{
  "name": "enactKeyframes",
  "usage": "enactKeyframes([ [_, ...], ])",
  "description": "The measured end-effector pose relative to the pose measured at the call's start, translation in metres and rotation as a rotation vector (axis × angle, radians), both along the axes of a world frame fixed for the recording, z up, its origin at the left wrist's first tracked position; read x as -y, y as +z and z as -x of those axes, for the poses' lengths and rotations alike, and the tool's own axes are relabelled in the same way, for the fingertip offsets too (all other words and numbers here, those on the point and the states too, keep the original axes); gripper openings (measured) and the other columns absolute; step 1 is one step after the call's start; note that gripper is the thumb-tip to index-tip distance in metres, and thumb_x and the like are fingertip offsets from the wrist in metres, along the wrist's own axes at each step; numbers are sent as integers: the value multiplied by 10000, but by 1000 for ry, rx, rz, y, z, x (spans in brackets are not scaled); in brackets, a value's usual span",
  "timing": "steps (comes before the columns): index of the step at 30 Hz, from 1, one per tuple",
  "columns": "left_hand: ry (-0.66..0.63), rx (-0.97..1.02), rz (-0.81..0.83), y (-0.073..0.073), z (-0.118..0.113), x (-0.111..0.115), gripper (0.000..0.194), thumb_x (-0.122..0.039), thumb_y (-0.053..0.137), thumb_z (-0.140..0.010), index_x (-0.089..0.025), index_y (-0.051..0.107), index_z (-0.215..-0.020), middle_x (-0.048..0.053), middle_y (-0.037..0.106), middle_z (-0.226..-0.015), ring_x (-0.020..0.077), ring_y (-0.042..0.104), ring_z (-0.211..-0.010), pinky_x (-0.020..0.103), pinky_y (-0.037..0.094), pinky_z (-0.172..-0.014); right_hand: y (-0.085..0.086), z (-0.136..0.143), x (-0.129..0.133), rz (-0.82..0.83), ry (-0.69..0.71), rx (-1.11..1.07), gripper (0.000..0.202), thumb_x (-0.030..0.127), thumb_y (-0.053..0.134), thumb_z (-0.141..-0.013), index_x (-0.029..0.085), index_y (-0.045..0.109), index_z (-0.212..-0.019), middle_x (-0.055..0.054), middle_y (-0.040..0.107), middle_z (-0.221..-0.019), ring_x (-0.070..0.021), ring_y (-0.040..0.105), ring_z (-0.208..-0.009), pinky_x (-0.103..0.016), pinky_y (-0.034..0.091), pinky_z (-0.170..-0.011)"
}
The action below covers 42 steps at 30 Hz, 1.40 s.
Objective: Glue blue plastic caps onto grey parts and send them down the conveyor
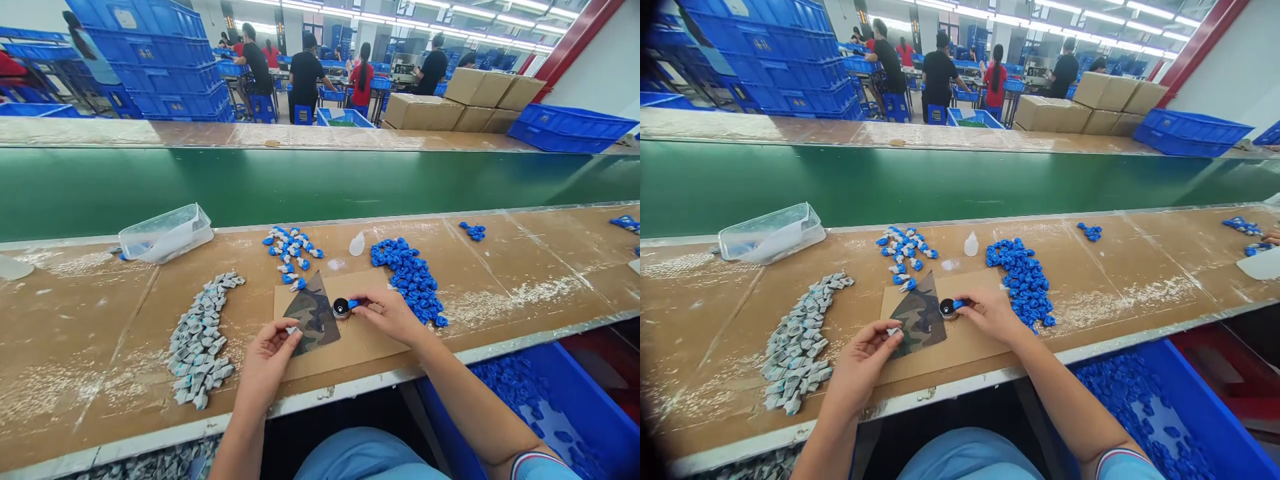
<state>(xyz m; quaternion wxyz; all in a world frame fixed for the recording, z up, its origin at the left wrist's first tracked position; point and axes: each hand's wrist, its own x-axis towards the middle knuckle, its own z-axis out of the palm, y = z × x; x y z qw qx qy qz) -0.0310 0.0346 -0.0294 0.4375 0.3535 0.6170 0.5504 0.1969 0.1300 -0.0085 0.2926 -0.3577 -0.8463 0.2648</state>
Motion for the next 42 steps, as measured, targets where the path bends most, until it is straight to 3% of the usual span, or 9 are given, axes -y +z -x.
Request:
enactKeyframes([
  [6,-80,187,76,1,-17,0,381,-391,751,-629,-164,670,-924,30,696,-695,165,670,-700,306,534,-733,-4,2,-2,-81,44,55,231,181,567,-893,257,702,-1064,-37,734,-946,-175,677,-901,-292,545,-805],
  [13,-47,194,47,-2,-25,-1,324,-342,783,-586,-169,681,-840,25,691,-744,138,633,-700,269,526,-693,-5,2,-2,-120,59,66,255,186,551,-903,270,700,-1092,-43,723,-970,-173,672,-885,-296,553,-787],
  [23,-44,289,64,-6,-37,-3,331,-341,797,-580,-163,685,-836,23,703,-746,136,644,-718,291,529,-765,-3,-2,-2,-88,29,37,237,209,556,-902,261,711,-1073,-48,725,-936,-169,672,-857,-289,545,-765],
  [31,-82,264,52,-6,-44,-2,333,-355,783,-616,-165,695,-875,34,719,-769,149,659,-725,308,544,-773,5,13,24,130,63,-182,182,288,608,-874,213,709,-1005,-52,735,-896,-151,670,-760,-285,551,-749],
  [42,-160,108,-77,0,-43,2,216,-318,736,-664,-191,678,-827,43,704,-817,177,670,-809,305,557,-778,-4,18,26,120,185,-194,207,350,604,-886,202,738,-940,-59,736,-834,-149,676,-778,-259,542,-719],
])
